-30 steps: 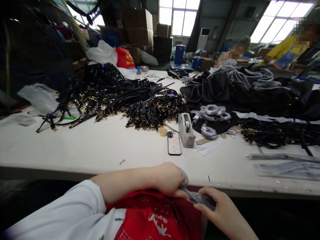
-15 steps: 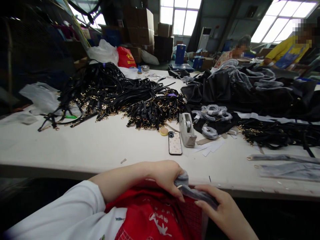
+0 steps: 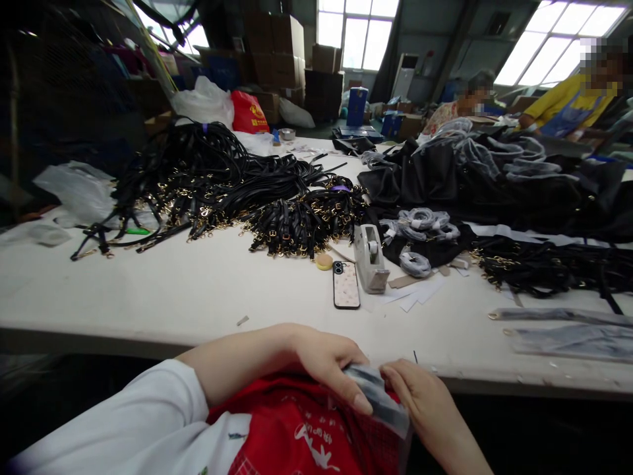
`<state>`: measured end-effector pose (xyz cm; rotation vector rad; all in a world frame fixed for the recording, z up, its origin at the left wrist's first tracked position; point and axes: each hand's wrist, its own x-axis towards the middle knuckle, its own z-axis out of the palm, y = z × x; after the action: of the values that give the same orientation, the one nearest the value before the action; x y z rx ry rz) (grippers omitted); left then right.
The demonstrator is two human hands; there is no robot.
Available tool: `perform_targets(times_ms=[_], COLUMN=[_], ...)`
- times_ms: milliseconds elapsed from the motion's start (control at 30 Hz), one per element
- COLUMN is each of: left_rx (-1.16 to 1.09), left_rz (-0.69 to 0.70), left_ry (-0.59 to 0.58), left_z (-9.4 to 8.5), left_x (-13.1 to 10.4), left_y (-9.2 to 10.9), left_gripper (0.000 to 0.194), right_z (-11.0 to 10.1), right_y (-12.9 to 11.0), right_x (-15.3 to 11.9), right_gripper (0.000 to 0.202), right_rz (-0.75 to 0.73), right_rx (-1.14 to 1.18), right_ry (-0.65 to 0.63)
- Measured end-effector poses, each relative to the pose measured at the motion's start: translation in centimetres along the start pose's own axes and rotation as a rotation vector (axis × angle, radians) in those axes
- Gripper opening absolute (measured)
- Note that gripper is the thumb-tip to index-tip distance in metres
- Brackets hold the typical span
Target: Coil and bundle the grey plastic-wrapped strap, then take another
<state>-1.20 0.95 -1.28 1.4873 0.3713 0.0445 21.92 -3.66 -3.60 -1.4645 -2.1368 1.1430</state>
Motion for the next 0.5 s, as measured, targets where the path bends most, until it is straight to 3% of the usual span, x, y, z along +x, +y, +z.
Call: perform_targets(times_ms=[100,233,333,500], left_rx=[-0.117,-0.196,-0.262,-0.688], left_rz=[0.06,-0.02,-0.072,0.059], left_ry=[0.035,0.111,0.151,-0.023], left_z=[0.1,-0.5,-0.6,-0.4], left_x=[0.1,0.3,0.5,0.7], left_y=[0.3,0.4,-0.2,-0.7], left_gripper=[0.049,0.057,0.055,0.047], right_z=[1.1,0.8,0.5,2.9], right_y=[0.3,1.5,2.4,2.3], right_x=[0.2,-1.0,-1.4,0.3], right_gripper=[0.044,0.06,0.05,0.047], right_rz=[0.058,0.021,0.011,-0.132], right_rx=[0.188,0.616,0.584,0.433], right_ry=[0.137,0.272,0.235,0.3])
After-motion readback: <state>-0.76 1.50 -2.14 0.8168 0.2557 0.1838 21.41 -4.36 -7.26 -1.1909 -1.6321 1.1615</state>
